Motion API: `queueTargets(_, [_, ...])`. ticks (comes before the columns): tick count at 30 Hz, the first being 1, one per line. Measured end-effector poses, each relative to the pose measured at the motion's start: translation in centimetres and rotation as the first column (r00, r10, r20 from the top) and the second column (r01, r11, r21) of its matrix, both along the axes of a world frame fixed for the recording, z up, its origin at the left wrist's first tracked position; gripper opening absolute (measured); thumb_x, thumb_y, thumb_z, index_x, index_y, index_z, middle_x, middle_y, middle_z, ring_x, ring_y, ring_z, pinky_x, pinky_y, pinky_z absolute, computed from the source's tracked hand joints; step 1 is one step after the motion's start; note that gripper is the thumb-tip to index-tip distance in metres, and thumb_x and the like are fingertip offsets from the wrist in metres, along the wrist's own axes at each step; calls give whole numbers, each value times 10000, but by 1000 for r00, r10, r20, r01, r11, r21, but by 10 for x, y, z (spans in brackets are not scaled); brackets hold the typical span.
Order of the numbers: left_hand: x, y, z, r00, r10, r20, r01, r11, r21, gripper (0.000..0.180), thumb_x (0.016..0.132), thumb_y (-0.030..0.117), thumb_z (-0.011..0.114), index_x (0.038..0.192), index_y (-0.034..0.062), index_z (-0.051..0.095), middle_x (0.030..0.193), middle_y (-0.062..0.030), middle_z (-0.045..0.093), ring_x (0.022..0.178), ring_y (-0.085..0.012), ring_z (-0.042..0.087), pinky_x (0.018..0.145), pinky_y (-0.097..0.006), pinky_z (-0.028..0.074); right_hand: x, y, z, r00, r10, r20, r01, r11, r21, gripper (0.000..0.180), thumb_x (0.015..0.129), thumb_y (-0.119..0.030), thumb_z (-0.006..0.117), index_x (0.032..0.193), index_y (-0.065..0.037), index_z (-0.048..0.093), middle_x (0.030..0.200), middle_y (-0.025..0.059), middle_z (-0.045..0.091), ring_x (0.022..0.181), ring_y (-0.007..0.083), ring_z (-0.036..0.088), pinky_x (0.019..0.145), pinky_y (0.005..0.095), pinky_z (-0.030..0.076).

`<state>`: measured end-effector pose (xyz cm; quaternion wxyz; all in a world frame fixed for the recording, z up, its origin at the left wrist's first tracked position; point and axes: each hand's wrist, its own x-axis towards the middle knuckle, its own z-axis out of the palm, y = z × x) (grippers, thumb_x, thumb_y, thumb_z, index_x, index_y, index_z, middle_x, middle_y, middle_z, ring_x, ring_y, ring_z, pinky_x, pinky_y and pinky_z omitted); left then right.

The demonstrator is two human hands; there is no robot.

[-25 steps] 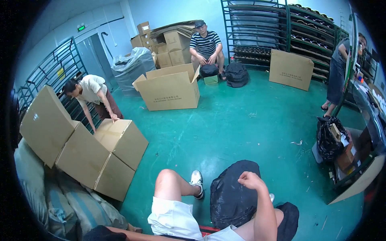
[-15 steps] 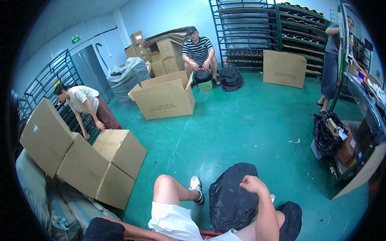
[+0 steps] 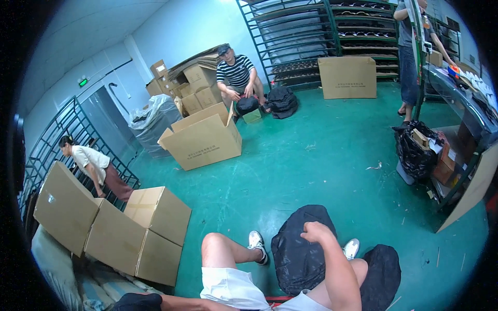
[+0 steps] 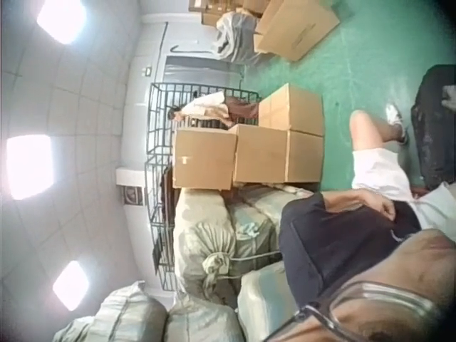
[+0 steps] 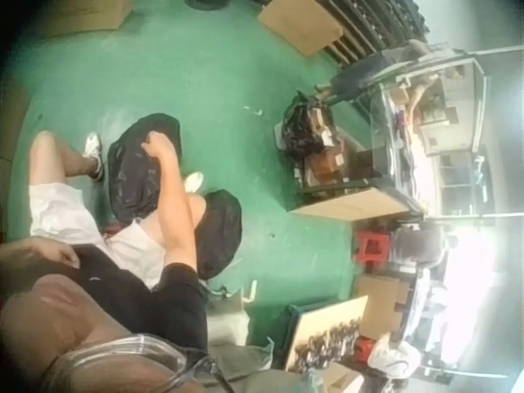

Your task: The recorder is inspecting and sorting black fabric covers in a warehouse environment.

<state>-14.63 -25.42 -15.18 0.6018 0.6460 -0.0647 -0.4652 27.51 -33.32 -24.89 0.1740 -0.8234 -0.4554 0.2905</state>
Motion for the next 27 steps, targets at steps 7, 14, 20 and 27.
queueTargets(7, [2, 19, 8, 967, 189, -168, -171, 978, 121, 361, 963, 217, 580, 1258, 12, 612, 1176, -63, 634, 1080, -177, 559, 980, -329, 422, -8, -2, -3, 999, 48, 7, -47, 997, -55, 379, 848, -378, 638, 1093, -89, 657, 1143, 131, 673, 1100, 319, 618, 905, 446, 501])
queueTargets(14, [35, 46, 15, 967, 151, -206, -124, 983, 137, 356, 959, 212, 584, 1250, 10, 616, 1165, -65, 637, 1085, -176, 557, 985, -326, 420, -1, -3, 3, 999, 51, 7, -50, 991, -126, 394, 869, -363, 616, 1131, -71, 644, 1164, 156, 663, 1122, 319, 614, 919, 450, 500])
queueTargets(20, [52, 52, 1, 954, 137, -268, -114, 988, 100, 351, 956, 208, 588, 1241, 7, 620, 1155, -66, 640, 1089, -175, 554, 990, -322, 417, 1, 5, -3, 996, 86, 32, -80, 986, -143, 394, 873, -351, 621, 1137, -59, 637, 1159, 171, 660, 1127, 326, 609, 925, 449, 497])
queueTargets(27, [59, 57, -16, 931, 115, -347, -103, 993, 55, 345, 952, 203, 593, 1232, 4, 625, 1143, -67, 644, 1095, -174, 551, 996, -319, 414, 8, 8, 7, 997, 71, 17, -69, 993, -97, 395, 876, -343, 622, 1133, -44, 631, 1167, 190, 650, 1131, 342, 602, 936, 455, 489])
